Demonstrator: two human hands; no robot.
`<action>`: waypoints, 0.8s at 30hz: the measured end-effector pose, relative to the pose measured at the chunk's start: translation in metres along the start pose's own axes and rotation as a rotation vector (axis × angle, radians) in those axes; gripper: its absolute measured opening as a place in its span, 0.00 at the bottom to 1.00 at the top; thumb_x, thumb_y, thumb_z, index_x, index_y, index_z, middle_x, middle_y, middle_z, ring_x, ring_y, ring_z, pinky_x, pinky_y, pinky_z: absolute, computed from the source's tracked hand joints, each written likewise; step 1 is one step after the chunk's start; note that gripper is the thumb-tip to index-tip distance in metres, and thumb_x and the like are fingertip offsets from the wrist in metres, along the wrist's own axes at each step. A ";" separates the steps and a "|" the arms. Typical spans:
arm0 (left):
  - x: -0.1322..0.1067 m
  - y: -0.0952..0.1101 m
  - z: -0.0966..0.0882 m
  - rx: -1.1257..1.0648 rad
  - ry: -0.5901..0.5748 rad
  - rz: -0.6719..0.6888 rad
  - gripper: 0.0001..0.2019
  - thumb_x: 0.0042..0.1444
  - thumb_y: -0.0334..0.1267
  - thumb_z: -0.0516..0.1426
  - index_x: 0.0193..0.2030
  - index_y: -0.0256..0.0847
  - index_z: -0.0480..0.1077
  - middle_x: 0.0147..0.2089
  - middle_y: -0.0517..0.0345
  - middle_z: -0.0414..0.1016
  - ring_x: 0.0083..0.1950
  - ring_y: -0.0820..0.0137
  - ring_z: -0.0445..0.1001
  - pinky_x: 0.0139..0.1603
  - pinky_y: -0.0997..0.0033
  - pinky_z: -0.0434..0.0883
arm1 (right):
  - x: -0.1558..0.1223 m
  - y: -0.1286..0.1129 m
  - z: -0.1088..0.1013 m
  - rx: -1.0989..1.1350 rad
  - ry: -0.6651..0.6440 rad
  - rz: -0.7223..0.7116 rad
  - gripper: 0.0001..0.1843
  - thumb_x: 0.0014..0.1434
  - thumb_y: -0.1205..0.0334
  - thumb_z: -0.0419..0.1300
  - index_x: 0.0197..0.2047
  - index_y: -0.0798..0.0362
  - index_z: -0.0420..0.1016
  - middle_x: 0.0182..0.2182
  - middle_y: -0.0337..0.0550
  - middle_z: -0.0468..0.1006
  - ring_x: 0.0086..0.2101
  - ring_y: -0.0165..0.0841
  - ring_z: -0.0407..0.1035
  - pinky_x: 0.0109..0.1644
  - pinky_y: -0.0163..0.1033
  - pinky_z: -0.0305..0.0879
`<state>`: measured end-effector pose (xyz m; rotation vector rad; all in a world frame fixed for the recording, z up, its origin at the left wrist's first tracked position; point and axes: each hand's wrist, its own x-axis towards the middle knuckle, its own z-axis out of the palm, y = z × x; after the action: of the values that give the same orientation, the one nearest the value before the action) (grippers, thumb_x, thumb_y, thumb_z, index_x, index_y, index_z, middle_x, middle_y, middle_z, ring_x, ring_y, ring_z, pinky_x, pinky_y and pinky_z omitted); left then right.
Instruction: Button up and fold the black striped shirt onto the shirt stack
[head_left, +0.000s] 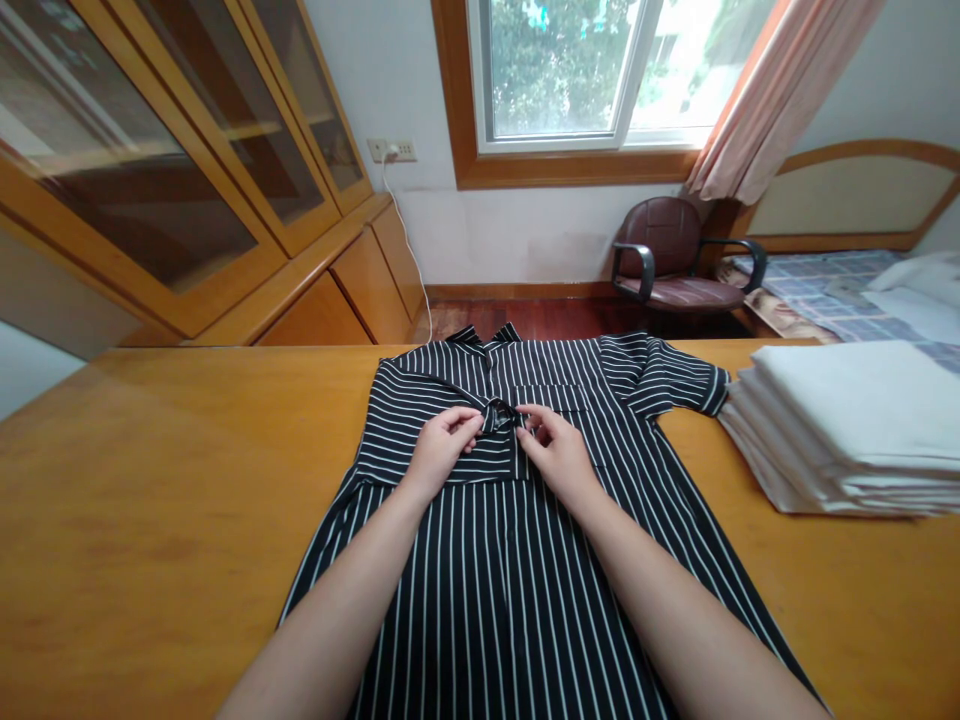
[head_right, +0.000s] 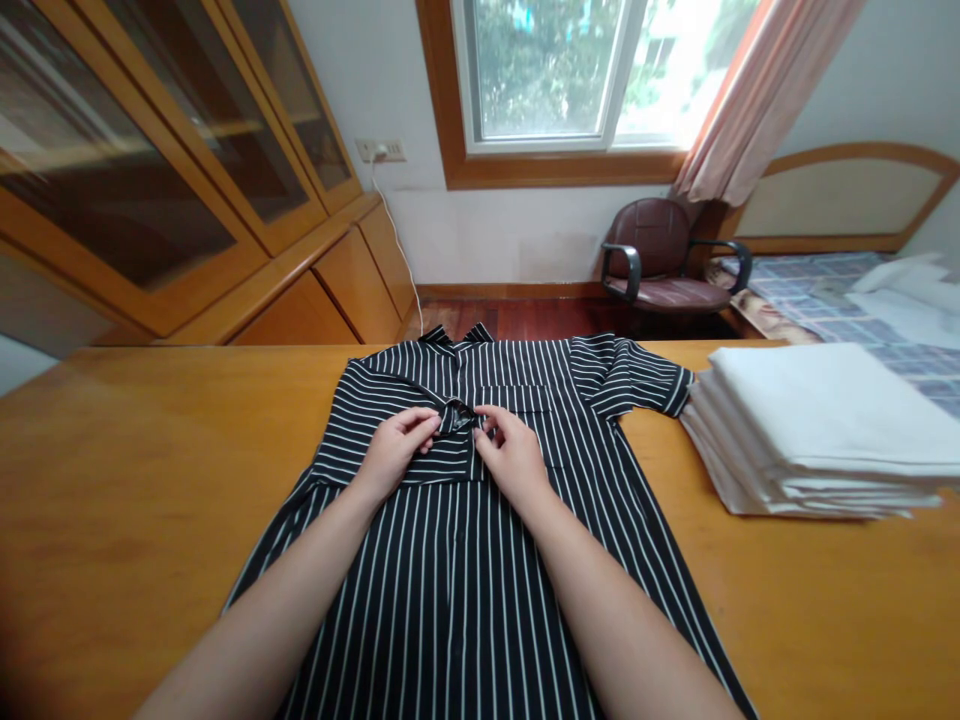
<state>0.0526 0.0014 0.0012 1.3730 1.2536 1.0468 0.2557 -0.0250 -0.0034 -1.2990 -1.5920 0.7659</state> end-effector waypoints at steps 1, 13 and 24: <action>0.000 0.001 0.000 0.013 -0.004 0.007 0.13 0.54 0.47 0.62 0.39 0.39 0.78 0.30 0.60 0.75 0.28 0.72 0.72 0.30 0.74 0.70 | 0.000 0.000 0.000 -0.007 0.000 -0.007 0.15 0.60 0.63 0.59 0.50 0.50 0.76 0.34 0.39 0.76 0.28 0.30 0.67 0.37 0.37 0.67; -0.002 0.012 0.002 0.127 -0.062 0.073 0.10 0.54 0.45 0.60 0.35 0.39 0.75 0.31 0.60 0.72 0.28 0.72 0.68 0.31 0.72 0.67 | 0.001 -0.004 0.000 -0.134 -0.027 -0.019 0.10 0.60 0.63 0.61 0.45 0.51 0.80 0.35 0.40 0.78 0.30 0.32 0.69 0.40 0.38 0.67; -0.003 0.012 0.002 0.120 -0.082 0.050 0.08 0.54 0.41 0.58 0.34 0.39 0.72 0.29 0.62 0.70 0.29 0.71 0.69 0.32 0.72 0.67 | -0.001 -0.002 0.001 -0.218 -0.017 0.055 0.11 0.60 0.63 0.61 0.46 0.50 0.80 0.37 0.41 0.80 0.34 0.35 0.72 0.43 0.40 0.67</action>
<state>0.0565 -0.0020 0.0130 1.5300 1.2442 0.9522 0.2537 -0.0261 -0.0028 -1.5010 -1.6961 0.6521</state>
